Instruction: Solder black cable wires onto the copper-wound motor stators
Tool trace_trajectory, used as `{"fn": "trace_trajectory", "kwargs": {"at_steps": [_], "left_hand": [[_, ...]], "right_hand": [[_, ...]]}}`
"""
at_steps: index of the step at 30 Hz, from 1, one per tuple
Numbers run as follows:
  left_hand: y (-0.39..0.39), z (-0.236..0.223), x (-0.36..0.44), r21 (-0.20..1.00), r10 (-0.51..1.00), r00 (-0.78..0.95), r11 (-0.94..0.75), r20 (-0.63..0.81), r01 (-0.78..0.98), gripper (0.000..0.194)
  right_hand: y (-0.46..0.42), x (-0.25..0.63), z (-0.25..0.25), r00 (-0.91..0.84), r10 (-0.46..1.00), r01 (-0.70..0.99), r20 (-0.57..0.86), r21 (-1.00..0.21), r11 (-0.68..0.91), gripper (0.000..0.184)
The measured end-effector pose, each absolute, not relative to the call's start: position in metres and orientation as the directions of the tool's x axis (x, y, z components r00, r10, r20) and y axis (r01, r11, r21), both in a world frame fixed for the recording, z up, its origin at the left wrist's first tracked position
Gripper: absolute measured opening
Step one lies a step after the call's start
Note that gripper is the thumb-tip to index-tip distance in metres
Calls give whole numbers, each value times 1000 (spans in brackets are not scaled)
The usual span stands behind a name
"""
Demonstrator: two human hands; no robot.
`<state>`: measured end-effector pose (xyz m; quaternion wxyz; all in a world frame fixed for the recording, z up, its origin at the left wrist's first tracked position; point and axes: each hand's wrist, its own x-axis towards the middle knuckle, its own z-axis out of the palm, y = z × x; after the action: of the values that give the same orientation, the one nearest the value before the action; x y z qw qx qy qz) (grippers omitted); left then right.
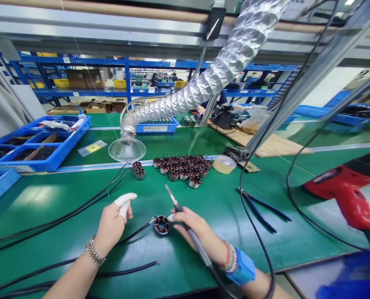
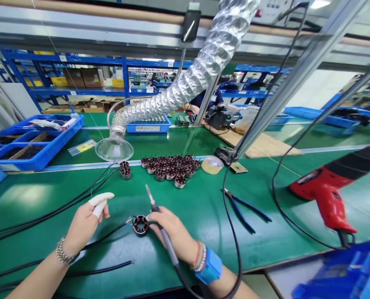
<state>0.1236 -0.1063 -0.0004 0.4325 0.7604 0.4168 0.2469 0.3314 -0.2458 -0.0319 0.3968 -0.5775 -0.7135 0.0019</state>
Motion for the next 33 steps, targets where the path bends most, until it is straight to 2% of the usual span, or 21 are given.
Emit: {"fn": "trace_trajectory", "kwargs": {"at_steps": [3, 8, 11, 13, 16, 19, 21, 23, 26, 30, 33], "left_hand": [[-107, 1, 122, 866, 798, 602, -313, 16, 391, 33], [-116, 0, 129, 781, 566, 821, -481, -70, 399, 26], [-118, -5, 134, 731, 575, 815, -523, -77, 438, 19], [-116, -8, 135, 719, 600, 799, -539, -38, 439, 22], [-110, -8, 133, 682, 613, 789, -589, 28, 433, 27], [-108, 1, 129, 684, 552, 833, -598, -26, 418, 32], [-109, 9, 127, 719, 482, 870, -569, -101, 399, 36], [-111, 16, 124, 745, 450, 881, -535, -148, 399, 38], [-113, 20, 123, 764, 444, 878, -501, -177, 408, 39], [-112, 19, 123, 772, 451, 873, -483, -184, 413, 39], [-111, 19, 123, 772, 458, 869, -480, -185, 417, 40]], "right_hand": [[-240, 314, -46, -138, 824, 817, 550, -407, 409, 22], [-234, 315, -49, -211, 873, 881, 439, -301, 364, 22], [-232, 315, -48, -236, 889, 877, 393, -308, 369, 23], [-231, 314, -45, -216, 895, 849, 390, -377, 370, 21], [-232, 313, -33, -85, 941, 710, 326, -643, 287, 24], [-236, 309, -15, 142, 967, 398, 210, -907, 138, 20], [-240, 306, -4, 242, 967, 117, 76, -992, 49, 14], [-242, 301, 3, 226, 971, -139, -75, -989, -44, 15], [-243, 297, 6, 166, 967, -313, -191, -941, -132, 21], [-243, 296, 6, 164, 961, -337, -220, -929, -155, 22], [-244, 298, 7, 226, 966, -190, -124, -978, -81, 16]]}}
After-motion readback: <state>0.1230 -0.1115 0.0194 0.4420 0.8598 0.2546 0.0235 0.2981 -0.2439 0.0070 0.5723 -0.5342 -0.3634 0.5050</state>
